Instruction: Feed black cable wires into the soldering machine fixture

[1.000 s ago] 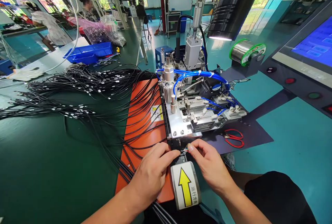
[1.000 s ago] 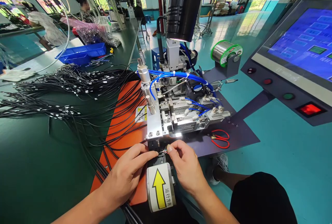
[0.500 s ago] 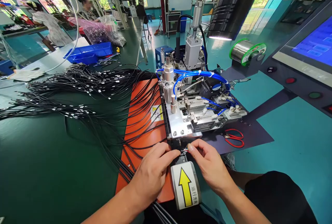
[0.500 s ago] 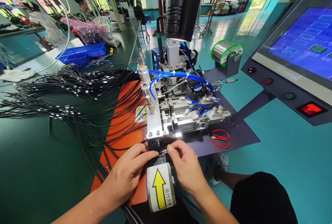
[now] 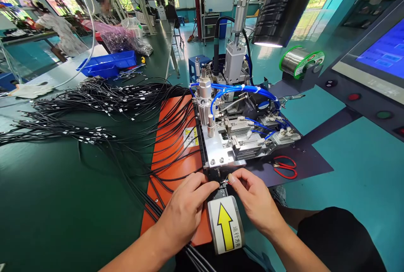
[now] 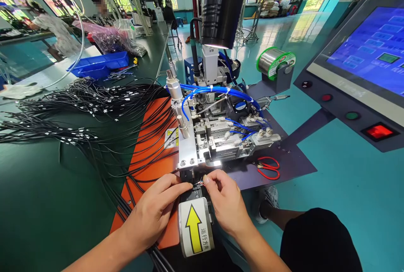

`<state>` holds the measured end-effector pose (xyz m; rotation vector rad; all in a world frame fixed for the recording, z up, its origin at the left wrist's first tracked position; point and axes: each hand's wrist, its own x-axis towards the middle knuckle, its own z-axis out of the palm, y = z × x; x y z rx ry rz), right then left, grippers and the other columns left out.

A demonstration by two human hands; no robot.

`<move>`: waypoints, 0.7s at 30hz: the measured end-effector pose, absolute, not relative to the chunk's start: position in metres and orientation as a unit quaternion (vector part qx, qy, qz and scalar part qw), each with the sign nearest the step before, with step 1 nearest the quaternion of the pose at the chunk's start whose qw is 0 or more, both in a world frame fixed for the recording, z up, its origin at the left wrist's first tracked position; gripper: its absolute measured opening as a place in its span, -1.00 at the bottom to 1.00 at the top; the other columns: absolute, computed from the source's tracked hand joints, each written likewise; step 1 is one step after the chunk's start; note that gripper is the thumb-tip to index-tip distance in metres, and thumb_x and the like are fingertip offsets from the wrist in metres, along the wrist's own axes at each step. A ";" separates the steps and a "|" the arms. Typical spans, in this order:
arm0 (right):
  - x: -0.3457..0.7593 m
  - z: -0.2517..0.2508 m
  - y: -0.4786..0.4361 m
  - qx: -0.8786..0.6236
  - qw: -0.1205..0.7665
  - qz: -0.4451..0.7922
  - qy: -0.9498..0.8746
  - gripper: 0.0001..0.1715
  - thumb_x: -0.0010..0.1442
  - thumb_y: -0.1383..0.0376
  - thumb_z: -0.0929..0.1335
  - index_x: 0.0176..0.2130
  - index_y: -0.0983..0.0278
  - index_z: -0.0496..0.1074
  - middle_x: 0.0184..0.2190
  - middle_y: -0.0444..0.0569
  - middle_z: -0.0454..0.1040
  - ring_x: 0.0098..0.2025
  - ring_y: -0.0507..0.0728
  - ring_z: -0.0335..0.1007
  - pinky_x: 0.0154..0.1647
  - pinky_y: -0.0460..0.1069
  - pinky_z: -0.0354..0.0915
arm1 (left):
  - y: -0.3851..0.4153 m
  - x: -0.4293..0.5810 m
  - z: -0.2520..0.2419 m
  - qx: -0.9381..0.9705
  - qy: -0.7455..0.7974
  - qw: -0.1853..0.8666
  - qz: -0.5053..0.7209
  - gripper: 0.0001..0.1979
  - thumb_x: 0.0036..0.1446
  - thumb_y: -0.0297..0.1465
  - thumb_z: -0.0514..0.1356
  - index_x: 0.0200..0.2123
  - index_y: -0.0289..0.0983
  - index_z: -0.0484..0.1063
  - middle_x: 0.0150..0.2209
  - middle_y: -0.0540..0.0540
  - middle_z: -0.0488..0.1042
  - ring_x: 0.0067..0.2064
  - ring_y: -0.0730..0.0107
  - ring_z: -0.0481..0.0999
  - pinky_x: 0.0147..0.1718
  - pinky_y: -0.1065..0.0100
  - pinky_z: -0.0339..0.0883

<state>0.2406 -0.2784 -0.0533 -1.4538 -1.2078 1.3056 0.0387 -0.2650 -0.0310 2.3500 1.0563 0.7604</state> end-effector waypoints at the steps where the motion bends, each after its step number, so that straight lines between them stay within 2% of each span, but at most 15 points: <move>1: 0.241 -0.054 -0.279 -0.577 0.410 0.519 -0.480 -0.62 0.34 0.03 0.29 -0.36 0.25 0.37 -0.46 -0.16 0.32 -0.41 0.05 0.18 -0.38 -0.06 0.16 | -0.265 0.039 -0.031 0.852 0.383 0.227 0.274 -0.63 0.30 -0.63 -0.05 -0.01 -0.28 0.47 -0.22 -0.15 0.38 -0.20 0.31 0.39 -0.23 0.32 0.39; 21: 0.241 -0.057 -0.280 -0.587 0.405 0.507 -0.483 -0.60 0.34 0.00 0.28 -0.33 0.25 0.40 -0.44 -0.13 0.36 -0.41 0.07 0.20 -0.38 -0.05 0.19 | -0.265 0.040 -0.030 0.853 0.384 0.218 0.276 -0.63 0.30 -0.62 -0.05 -0.02 -0.27 0.47 -0.23 -0.15 0.39 -0.22 0.32 0.39 -0.25 0.33 0.39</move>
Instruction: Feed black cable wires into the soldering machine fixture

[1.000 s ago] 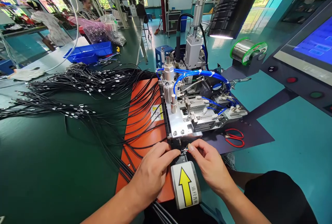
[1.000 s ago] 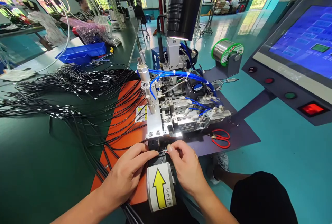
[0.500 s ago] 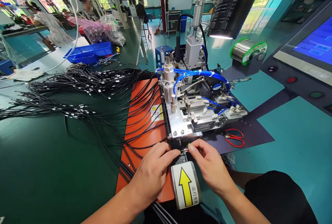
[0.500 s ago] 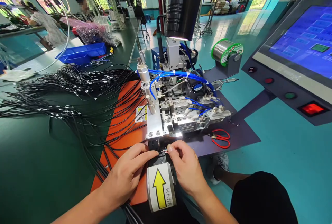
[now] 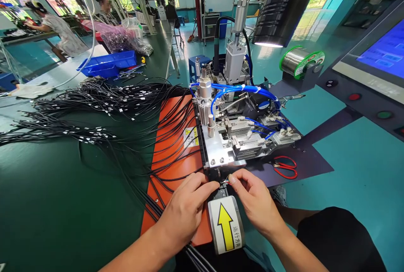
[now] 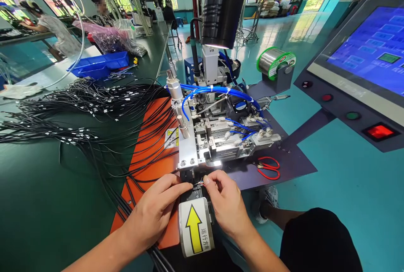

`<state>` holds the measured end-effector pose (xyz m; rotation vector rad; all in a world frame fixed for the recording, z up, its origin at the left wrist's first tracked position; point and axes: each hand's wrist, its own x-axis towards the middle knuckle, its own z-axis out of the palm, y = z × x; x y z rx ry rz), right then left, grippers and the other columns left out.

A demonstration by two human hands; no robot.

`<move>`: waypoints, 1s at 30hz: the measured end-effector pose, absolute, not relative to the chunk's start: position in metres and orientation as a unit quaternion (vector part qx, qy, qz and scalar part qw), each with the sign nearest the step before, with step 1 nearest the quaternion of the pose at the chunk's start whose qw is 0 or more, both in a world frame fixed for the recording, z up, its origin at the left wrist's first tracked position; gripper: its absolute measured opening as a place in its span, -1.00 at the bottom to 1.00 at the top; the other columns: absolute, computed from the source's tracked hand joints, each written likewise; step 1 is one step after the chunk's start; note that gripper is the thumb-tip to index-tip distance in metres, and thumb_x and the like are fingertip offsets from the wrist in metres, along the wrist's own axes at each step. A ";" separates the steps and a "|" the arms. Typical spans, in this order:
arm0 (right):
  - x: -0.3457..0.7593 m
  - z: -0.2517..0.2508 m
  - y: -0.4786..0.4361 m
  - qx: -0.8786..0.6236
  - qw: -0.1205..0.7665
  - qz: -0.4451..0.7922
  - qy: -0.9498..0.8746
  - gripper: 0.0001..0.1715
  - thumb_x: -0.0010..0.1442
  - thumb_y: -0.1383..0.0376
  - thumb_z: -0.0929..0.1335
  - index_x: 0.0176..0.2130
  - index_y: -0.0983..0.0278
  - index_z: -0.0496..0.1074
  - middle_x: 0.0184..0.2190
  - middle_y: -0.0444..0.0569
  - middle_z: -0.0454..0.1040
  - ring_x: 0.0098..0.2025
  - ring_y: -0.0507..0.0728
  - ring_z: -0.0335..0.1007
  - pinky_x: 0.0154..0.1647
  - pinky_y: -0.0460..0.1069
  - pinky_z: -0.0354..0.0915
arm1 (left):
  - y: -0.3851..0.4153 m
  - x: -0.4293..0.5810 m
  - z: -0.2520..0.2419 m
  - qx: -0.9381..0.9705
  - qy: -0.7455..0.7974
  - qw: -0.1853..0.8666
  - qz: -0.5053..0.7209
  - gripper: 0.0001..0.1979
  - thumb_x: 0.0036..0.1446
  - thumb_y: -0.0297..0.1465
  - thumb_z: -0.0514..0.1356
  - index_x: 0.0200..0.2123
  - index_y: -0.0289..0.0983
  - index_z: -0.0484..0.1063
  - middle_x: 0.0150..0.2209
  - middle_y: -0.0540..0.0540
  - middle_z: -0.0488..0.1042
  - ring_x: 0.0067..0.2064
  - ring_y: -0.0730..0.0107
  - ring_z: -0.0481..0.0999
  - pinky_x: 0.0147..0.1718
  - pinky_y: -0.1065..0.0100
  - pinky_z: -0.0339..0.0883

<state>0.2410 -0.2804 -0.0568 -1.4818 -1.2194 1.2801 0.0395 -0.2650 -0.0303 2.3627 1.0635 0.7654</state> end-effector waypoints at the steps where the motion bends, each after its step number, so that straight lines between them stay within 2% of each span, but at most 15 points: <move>1: 0.241 -0.057 -0.280 -0.587 0.405 0.507 -0.483 -0.60 0.34 0.00 0.28 -0.33 0.25 0.40 -0.44 -0.13 0.36 -0.41 0.07 0.20 -0.38 -0.05 0.19 | -0.265 0.040 -0.030 0.854 0.384 0.217 0.277 -0.64 0.30 -0.62 -0.04 -0.03 -0.27 0.47 -0.23 -0.15 0.38 -0.22 0.32 0.39 -0.26 0.33 0.39; 19: 0.241 -0.055 -0.280 -0.600 0.404 0.484 -0.492 -0.61 0.33 0.01 0.29 -0.35 0.23 0.42 -0.44 -0.13 0.37 -0.40 0.09 0.24 -0.33 -0.04 0.19 | -0.264 0.040 -0.031 0.856 0.390 0.218 0.259 -0.62 0.28 -0.63 -0.05 -0.02 -0.27 0.47 -0.25 -0.14 0.37 -0.24 0.29 0.38 -0.27 0.32 0.37; 24: 0.245 -0.053 -0.283 -0.616 0.415 0.446 -0.499 -0.65 0.34 0.04 0.28 -0.28 0.21 0.47 -0.32 -0.08 0.45 -0.27 0.14 0.34 -0.25 -0.02 0.22 | -0.264 0.039 -0.032 0.856 0.387 0.223 0.261 -0.62 0.28 -0.64 -0.04 0.00 -0.27 0.46 -0.23 -0.14 0.38 -0.21 0.29 0.38 -0.24 0.32 0.37; 30: 0.245 -0.050 -0.294 -0.626 0.426 0.381 -0.531 -0.74 0.35 0.11 0.31 -0.27 0.18 0.49 -0.31 -0.06 0.44 -0.28 0.15 0.37 -0.25 -0.01 0.25 | -0.264 0.039 -0.032 0.856 0.387 0.225 0.260 -0.63 0.29 -0.64 -0.05 -0.01 -0.29 0.46 -0.23 -0.14 0.37 -0.22 0.29 0.37 -0.25 0.30 0.37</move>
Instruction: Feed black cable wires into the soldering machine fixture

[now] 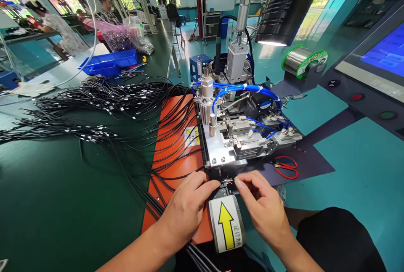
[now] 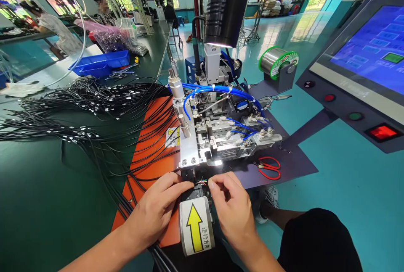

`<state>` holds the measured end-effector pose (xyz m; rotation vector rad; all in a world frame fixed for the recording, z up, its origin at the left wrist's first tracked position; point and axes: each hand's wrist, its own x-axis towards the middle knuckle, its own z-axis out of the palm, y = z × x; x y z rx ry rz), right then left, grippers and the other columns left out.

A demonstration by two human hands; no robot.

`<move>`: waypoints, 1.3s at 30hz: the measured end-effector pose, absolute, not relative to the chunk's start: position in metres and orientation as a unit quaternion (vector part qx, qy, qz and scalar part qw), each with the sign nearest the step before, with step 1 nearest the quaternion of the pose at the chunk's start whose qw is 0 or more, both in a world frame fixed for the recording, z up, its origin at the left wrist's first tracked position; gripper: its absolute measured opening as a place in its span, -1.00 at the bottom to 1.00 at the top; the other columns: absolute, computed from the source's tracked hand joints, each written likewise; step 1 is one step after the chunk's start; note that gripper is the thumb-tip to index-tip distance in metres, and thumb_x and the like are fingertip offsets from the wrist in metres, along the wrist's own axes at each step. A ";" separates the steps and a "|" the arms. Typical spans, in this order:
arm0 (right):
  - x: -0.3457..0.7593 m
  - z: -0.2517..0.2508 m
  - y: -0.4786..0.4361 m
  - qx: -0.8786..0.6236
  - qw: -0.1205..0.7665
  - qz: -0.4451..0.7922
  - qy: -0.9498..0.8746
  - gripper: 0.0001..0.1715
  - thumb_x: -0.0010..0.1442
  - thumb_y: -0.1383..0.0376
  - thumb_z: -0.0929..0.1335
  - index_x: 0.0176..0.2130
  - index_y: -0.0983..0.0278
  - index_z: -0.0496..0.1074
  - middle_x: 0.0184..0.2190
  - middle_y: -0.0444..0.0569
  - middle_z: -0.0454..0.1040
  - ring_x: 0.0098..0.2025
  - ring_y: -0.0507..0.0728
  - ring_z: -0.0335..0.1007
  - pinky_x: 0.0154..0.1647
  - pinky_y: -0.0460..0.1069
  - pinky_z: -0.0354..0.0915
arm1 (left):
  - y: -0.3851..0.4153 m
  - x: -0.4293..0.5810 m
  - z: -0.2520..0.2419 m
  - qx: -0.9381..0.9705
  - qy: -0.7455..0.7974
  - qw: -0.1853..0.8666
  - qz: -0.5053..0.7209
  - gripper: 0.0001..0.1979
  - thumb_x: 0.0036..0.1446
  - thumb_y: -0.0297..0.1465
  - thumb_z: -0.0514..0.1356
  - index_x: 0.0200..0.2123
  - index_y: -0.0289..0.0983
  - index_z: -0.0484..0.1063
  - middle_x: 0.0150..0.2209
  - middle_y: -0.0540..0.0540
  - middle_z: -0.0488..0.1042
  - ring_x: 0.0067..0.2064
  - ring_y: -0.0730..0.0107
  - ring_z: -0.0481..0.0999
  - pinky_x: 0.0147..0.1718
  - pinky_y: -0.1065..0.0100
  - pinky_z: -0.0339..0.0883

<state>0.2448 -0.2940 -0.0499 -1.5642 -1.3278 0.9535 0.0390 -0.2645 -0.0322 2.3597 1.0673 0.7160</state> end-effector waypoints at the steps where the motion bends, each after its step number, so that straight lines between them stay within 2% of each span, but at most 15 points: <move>1: 0.244 -0.050 -0.295 -0.624 0.426 0.369 -0.541 -0.76 0.35 0.12 0.31 -0.26 0.17 0.50 -0.29 -0.05 0.45 -0.25 0.16 0.39 -0.23 0.00 0.26 | -0.264 0.039 -0.032 0.856 0.387 0.226 0.259 -0.63 0.29 -0.64 -0.05 -0.01 -0.29 0.46 -0.24 -0.14 0.37 -0.22 0.28 0.37 -0.25 0.30 0.36; 5: 0.242 -0.051 -0.298 -0.619 0.425 0.343 -0.565 -0.79 0.36 0.16 0.31 -0.21 0.16 0.53 -0.25 -0.01 0.48 -0.19 0.19 0.42 -0.19 0.02 0.29 | -0.264 0.040 -0.031 0.855 0.387 0.229 0.257 -0.63 0.29 -0.63 -0.05 -0.01 -0.28 0.46 -0.24 -0.14 0.36 -0.23 0.28 0.36 -0.26 0.31 0.35; 14: 0.244 -0.054 -0.300 -0.606 0.437 0.340 -0.571 -0.77 0.35 0.17 0.32 -0.24 0.18 0.54 -0.28 -0.05 0.46 -0.22 0.14 0.42 -0.18 -0.02 0.30 | -0.264 0.039 -0.033 0.856 0.387 0.229 0.256 -0.64 0.29 -0.62 -0.05 -0.01 -0.29 0.46 -0.25 -0.14 0.36 -0.23 0.28 0.36 -0.26 0.30 0.35; 18: 0.244 -0.053 -0.296 -0.619 0.431 0.371 -0.542 -0.74 0.34 0.12 0.33 -0.28 0.19 0.53 -0.29 -0.06 0.46 -0.22 0.14 0.41 -0.19 -0.03 0.27 | -0.264 0.039 -0.033 0.858 0.384 0.218 0.263 -0.63 0.28 -0.64 -0.04 -0.01 -0.29 0.46 -0.24 -0.15 0.36 -0.22 0.27 0.36 -0.25 0.30 0.35; 23: 0.245 -0.052 -0.289 -0.628 0.413 0.423 -0.506 -0.67 0.31 0.05 0.34 -0.31 0.21 0.53 -0.35 -0.08 0.44 -0.31 0.12 0.36 -0.28 -0.03 0.24 | -0.264 0.039 -0.033 0.859 0.383 0.215 0.262 -0.63 0.27 -0.64 -0.03 -0.01 -0.29 0.46 -0.25 -0.14 0.36 -0.23 0.28 0.36 -0.26 0.31 0.35; 30: 0.244 -0.055 -0.286 -0.614 0.406 0.497 -0.459 -0.62 0.25 0.01 0.37 -0.32 0.26 0.56 -0.33 -0.05 0.50 -0.31 0.12 0.35 -0.26 -0.02 0.24 | -0.264 0.039 -0.034 0.858 0.381 0.225 0.261 -0.64 0.30 -0.62 -0.05 -0.01 -0.30 0.46 -0.25 -0.14 0.35 -0.23 0.29 0.35 -0.27 0.30 0.35; 39: 0.242 -0.052 -0.284 -0.618 0.401 0.495 -0.460 -0.62 0.26 0.02 0.36 -0.33 0.27 0.54 -0.36 -0.09 0.46 -0.33 0.10 0.30 -0.30 -0.03 0.21 | -0.265 0.039 -0.033 0.858 0.384 0.225 0.255 -0.63 0.28 -0.64 -0.03 -0.01 -0.28 0.45 -0.24 -0.14 0.35 -0.22 0.27 0.35 -0.26 0.30 0.34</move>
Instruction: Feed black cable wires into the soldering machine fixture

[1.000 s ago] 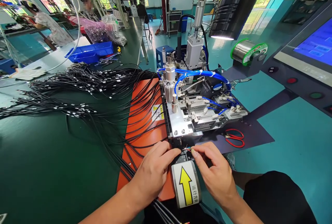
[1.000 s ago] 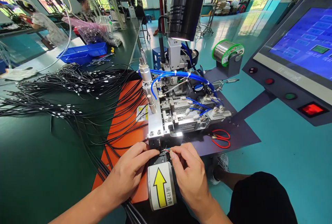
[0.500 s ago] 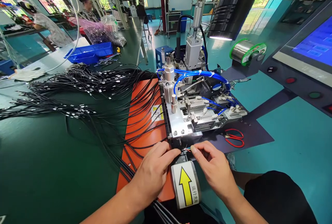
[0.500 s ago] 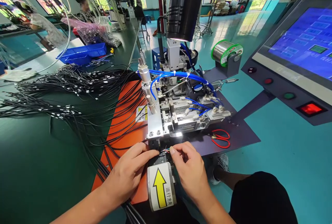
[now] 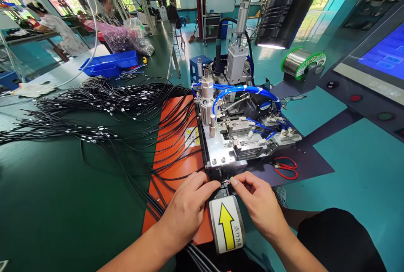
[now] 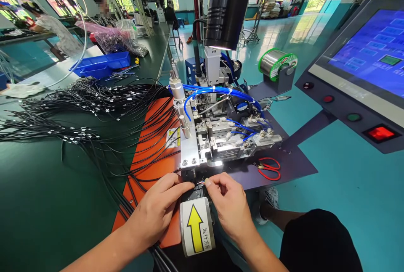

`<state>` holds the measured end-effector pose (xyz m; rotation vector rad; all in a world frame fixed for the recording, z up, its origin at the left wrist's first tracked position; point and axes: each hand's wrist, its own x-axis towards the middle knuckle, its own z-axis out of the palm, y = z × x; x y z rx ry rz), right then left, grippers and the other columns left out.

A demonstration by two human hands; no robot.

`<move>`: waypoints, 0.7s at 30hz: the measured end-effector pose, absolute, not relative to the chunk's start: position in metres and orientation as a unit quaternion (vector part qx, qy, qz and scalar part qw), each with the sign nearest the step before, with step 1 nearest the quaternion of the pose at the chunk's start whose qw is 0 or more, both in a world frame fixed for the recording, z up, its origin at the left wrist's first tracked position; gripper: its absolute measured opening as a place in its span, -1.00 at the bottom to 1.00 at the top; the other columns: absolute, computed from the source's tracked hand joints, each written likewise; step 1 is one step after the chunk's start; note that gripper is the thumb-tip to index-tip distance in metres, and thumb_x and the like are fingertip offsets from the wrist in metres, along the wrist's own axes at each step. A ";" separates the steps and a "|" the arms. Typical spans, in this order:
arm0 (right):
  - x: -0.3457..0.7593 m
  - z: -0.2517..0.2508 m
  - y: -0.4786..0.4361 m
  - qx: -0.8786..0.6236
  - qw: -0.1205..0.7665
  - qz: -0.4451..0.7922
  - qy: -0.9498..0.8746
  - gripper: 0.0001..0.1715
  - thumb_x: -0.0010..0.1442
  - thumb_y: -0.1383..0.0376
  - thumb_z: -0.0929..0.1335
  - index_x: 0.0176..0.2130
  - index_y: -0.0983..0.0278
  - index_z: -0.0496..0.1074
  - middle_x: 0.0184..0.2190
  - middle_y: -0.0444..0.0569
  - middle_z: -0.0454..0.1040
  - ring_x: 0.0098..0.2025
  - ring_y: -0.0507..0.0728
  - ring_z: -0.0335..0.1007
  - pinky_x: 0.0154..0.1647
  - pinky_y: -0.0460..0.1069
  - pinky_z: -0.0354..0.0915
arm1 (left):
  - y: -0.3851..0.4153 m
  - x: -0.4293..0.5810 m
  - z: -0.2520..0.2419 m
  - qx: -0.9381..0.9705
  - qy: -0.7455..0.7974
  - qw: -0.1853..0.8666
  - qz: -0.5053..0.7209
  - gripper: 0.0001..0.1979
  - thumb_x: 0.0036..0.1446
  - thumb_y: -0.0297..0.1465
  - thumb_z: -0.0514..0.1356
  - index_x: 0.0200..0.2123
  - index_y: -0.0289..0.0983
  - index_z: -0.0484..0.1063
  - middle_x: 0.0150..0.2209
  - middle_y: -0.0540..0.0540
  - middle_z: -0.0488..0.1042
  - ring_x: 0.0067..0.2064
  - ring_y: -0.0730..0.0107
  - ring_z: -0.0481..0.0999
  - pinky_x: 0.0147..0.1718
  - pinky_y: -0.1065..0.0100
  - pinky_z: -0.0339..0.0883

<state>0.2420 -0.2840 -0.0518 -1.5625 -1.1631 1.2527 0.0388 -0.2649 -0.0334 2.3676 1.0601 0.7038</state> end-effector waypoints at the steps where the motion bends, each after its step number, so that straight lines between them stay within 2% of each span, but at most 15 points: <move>1: 0.242 -0.051 -0.284 -0.619 0.401 0.493 -0.462 -0.63 0.26 0.03 0.36 -0.34 0.27 0.53 -0.36 -0.09 0.46 -0.33 0.10 0.30 -0.29 -0.03 0.21 | -0.265 0.039 -0.034 0.859 0.385 0.225 0.253 -0.63 0.27 -0.65 -0.03 -0.01 -0.28 0.45 -0.23 -0.14 0.35 -0.22 0.27 0.35 -0.25 0.30 0.34; 21: 0.239 -0.050 -0.282 -0.623 0.403 0.486 -0.463 -0.61 0.28 0.03 0.34 -0.35 0.28 0.52 -0.38 -0.09 0.44 -0.37 0.08 0.29 -0.30 -0.03 0.21 | -0.265 0.039 -0.033 0.857 0.390 0.227 0.249 -0.62 0.28 -0.64 -0.05 -0.01 -0.28 0.45 -0.23 -0.14 0.36 -0.21 0.28 0.35 -0.25 0.29 0.37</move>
